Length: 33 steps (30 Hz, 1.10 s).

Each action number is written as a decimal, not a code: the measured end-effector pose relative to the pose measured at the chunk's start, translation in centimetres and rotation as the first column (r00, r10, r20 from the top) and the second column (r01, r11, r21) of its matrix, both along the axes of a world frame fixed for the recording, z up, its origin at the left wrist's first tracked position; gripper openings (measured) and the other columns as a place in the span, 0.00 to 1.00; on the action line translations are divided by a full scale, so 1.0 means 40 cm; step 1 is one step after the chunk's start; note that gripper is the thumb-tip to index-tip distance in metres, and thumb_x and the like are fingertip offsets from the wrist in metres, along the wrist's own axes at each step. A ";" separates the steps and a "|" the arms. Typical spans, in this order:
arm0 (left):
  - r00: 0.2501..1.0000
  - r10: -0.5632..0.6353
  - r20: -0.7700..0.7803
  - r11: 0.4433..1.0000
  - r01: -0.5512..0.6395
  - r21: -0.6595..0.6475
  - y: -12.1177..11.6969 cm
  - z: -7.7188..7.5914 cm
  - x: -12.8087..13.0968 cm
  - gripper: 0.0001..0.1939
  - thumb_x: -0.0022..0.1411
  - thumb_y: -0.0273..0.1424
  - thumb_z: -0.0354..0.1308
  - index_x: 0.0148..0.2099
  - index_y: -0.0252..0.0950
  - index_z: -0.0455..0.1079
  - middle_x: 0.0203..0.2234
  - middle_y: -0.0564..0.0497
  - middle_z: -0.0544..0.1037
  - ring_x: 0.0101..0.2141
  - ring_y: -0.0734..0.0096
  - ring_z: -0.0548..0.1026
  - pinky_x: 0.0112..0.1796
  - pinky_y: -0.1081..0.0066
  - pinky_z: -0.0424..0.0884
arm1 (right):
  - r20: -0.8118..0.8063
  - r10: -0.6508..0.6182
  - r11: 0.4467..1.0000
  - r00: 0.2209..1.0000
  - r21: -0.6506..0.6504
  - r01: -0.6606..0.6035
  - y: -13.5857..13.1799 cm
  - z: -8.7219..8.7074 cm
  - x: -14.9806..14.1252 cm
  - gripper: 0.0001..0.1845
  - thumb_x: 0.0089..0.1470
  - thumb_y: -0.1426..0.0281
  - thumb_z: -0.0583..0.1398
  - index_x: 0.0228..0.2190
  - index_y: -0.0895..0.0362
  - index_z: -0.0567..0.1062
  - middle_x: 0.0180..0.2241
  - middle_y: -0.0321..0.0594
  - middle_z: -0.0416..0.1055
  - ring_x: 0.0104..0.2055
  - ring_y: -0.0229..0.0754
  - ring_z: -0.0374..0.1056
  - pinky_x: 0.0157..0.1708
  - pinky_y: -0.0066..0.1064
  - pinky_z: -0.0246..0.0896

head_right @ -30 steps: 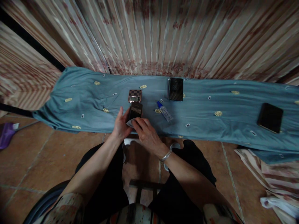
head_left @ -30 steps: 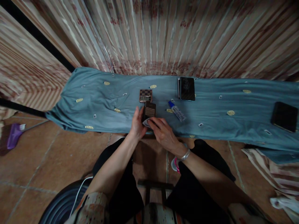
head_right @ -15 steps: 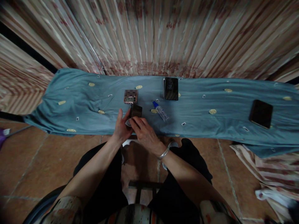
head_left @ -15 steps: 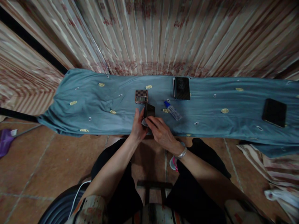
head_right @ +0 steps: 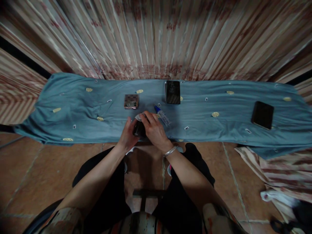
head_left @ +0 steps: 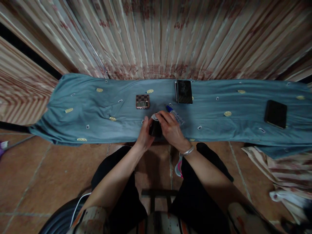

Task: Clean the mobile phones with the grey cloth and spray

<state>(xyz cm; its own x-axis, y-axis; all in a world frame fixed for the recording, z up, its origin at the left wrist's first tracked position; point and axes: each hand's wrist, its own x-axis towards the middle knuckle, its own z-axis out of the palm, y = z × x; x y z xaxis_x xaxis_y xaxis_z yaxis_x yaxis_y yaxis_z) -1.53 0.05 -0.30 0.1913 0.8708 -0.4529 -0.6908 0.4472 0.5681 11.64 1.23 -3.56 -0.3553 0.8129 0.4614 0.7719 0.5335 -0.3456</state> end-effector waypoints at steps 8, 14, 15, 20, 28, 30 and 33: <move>0.994 -0.043 -0.102 0.999 0.044 0.007 0.001 -0.007 0.003 0.26 0.76 0.41 0.42 0.55 0.35 0.78 0.44 0.46 0.85 0.56 0.58 0.77 0.59 0.60 0.69 | -0.182 -0.018 1.000 0.983 -0.008 0.017 0.035 0.000 0.031 0.23 0.64 0.79 0.52 0.54 0.56 0.78 0.53 0.48 0.78 0.53 0.51 0.72 0.60 0.49 0.67; 0.989 -0.074 -0.125 0.997 0.071 -0.022 0.003 -0.013 -0.003 0.26 0.75 0.44 0.46 0.51 0.35 0.80 0.42 0.45 0.85 0.52 0.56 0.79 0.54 0.63 0.72 | -0.280 -0.007 0.996 0.960 -0.086 -0.018 0.053 -0.004 0.065 0.20 0.59 0.79 0.53 0.44 0.54 0.81 0.44 0.44 0.82 0.47 0.48 0.75 0.54 0.43 0.69; 0.990 -0.075 -0.116 0.997 0.074 -0.019 0.004 -0.015 -0.005 0.25 0.74 0.45 0.47 0.51 0.35 0.80 0.42 0.45 0.85 0.52 0.55 0.79 0.54 0.63 0.72 | -0.283 -0.019 0.994 0.959 -0.105 -0.011 0.054 -0.004 0.071 0.20 0.58 0.79 0.53 0.43 0.54 0.81 0.43 0.44 0.82 0.46 0.48 0.75 0.54 0.42 0.70; 0.992 -0.065 -0.105 0.996 0.059 -0.059 0.011 -0.013 -0.013 0.26 0.74 0.45 0.46 0.52 0.35 0.79 0.42 0.45 0.85 0.48 0.57 0.81 0.47 0.65 0.75 | -0.336 -0.104 0.974 0.936 -0.225 0.027 0.053 -0.005 0.091 0.18 0.57 0.75 0.55 0.42 0.54 0.83 0.39 0.43 0.82 0.44 0.48 0.77 0.49 0.40 0.71; 0.999 0.027 0.021 0.999 -0.027 -0.029 0.024 -0.004 -0.006 0.23 0.74 0.43 0.48 0.58 0.36 0.75 0.43 0.46 0.85 0.48 0.60 0.82 0.50 0.63 0.76 | -0.546 -0.259 0.906 0.797 -0.422 0.005 0.054 -0.030 0.057 0.20 0.58 0.70 0.56 0.48 0.52 0.82 0.37 0.35 0.83 0.41 0.46 0.77 0.48 0.40 0.73; 0.998 0.052 0.036 0.998 -0.051 -0.021 0.028 -0.004 -0.002 0.22 0.75 0.42 0.46 0.57 0.37 0.76 0.44 0.46 0.85 0.50 0.59 0.81 0.53 0.62 0.75 | -0.533 -0.252 0.910 0.808 -0.414 0.011 0.049 -0.030 0.044 0.21 0.57 0.70 0.57 0.49 0.51 0.82 0.41 0.37 0.83 0.44 0.48 0.77 0.51 0.42 0.72; 0.996 0.081 0.032 0.997 -0.081 -0.004 0.035 -0.002 -0.002 0.23 0.76 0.40 0.43 0.51 0.36 0.77 0.43 0.46 0.85 0.52 0.60 0.80 0.55 0.62 0.73 | -0.517 -0.217 0.921 0.828 -0.389 -0.002 0.034 -0.025 0.028 0.22 0.58 0.72 0.56 0.50 0.52 0.82 0.46 0.40 0.83 0.49 0.49 0.77 0.55 0.44 0.71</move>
<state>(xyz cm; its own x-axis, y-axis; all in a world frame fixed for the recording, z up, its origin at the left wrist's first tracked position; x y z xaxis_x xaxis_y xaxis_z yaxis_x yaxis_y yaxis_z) -1.61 1.43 -0.40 0.1345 0.8828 -0.4501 -0.7431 0.3904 0.5435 12.77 2.61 -4.58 -0.0367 0.9751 0.2189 0.4441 0.2121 -0.8705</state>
